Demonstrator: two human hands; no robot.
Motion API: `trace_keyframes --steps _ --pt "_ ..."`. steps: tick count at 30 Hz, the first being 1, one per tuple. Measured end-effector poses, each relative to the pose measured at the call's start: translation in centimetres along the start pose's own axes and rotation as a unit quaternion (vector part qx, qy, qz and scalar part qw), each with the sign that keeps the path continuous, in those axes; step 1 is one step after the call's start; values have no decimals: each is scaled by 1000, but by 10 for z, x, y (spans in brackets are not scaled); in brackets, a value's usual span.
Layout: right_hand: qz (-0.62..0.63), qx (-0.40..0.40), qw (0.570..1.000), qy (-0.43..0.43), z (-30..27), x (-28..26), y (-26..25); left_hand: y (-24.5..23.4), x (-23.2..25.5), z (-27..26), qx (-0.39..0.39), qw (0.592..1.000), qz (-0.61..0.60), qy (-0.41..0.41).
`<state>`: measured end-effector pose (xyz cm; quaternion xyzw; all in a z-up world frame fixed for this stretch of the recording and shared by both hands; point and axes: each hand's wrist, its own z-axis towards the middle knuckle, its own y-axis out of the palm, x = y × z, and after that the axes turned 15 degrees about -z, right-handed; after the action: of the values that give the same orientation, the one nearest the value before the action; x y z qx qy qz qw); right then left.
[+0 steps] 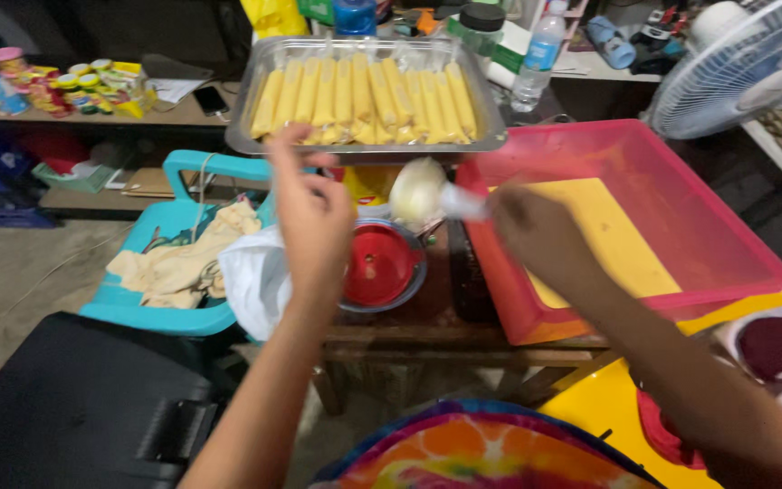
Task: The person fills small plastic sachets with a yellow powder using a red funnel and a white scoop. They open each sachet, pour the powder in, then tie the top and place the filled sachet into a metal tray. The process is repeated multiple times.
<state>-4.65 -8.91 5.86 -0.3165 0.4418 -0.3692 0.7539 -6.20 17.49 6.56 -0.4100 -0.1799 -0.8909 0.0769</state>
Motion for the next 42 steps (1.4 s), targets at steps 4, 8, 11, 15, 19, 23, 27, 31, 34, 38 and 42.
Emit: trace_keyframes --steps 4,8,11,15,19,23,27,31,34,38,42 --pt "-52 -110 992 7 -24 -38 47 -56 16 -5 33 979 179 94" --pt "-117 -165 979 20 -37 -46 73 -95 18 -17 38 946 321 14" --pt "-110 -169 979 -14 -38 -42 80 -111 8 -22 20 945 326 -36" --pt "-188 -178 963 -70 -32 -38 80 -126 -9 -29 -13 880 417 -227" --pt "-268 -131 947 -120 -15 -46 82 -146 -25 -31 -11 927 352 -131" --pt "-113 -113 974 -161 7 -67 93 -156 -35 -17 18 949 223 -223" --pt "10 -129 974 -188 25 -101 125 -151 -31 -7 51 943 16 -330" --pt "59 -245 962 -104 44 -121 136 -142 -17 3 95 944 -5 -315" --pt "189 -239 943 -137 65 -137 127 -138 -3 17 136 952 -3 -275" --pt "306 -371 871 -95 77 -155 111 -122 7 40 101 922 -209 -311" --pt "334 -252 891 -174 77 -172 114 -117 9 40 -81 979 -13 -187"
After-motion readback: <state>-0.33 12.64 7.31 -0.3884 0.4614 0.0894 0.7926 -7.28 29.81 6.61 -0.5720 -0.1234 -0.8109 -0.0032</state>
